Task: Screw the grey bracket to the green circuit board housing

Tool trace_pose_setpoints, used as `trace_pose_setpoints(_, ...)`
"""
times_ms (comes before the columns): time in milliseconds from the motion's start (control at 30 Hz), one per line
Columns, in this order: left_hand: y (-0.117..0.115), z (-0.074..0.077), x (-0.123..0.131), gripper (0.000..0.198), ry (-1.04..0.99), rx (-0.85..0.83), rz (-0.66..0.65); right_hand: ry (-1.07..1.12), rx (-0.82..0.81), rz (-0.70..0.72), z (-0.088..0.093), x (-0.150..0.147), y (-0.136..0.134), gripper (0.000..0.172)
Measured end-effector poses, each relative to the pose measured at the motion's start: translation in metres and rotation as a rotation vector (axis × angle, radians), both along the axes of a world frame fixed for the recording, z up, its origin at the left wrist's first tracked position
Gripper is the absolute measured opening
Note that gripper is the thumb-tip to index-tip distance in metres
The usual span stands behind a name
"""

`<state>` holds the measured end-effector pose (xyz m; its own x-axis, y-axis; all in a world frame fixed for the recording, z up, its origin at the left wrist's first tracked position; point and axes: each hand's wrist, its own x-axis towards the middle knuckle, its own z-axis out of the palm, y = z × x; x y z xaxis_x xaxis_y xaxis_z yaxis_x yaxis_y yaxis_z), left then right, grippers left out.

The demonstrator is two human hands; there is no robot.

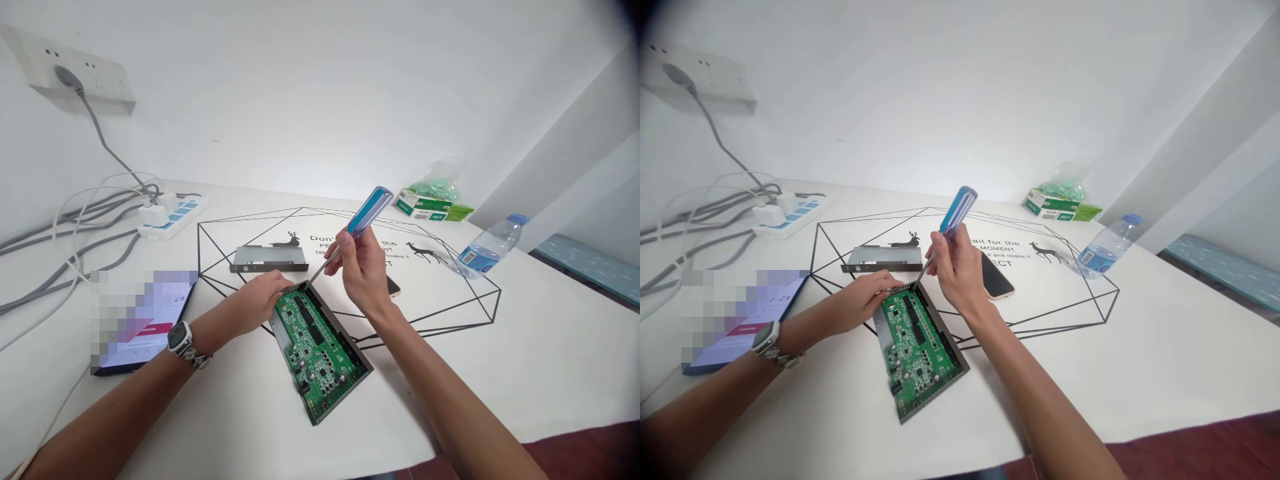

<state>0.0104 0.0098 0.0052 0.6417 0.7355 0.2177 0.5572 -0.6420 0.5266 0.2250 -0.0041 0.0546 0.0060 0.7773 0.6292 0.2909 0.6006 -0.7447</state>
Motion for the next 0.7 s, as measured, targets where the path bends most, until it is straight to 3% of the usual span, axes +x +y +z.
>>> trace_pose_setpoints(700, -0.0027, 0.0006, 0.0008, 0.04, 0.038, -0.009, 0.055, -0.007, -0.029, 0.007, -0.0011, -0.0039, 0.0068, 0.029)
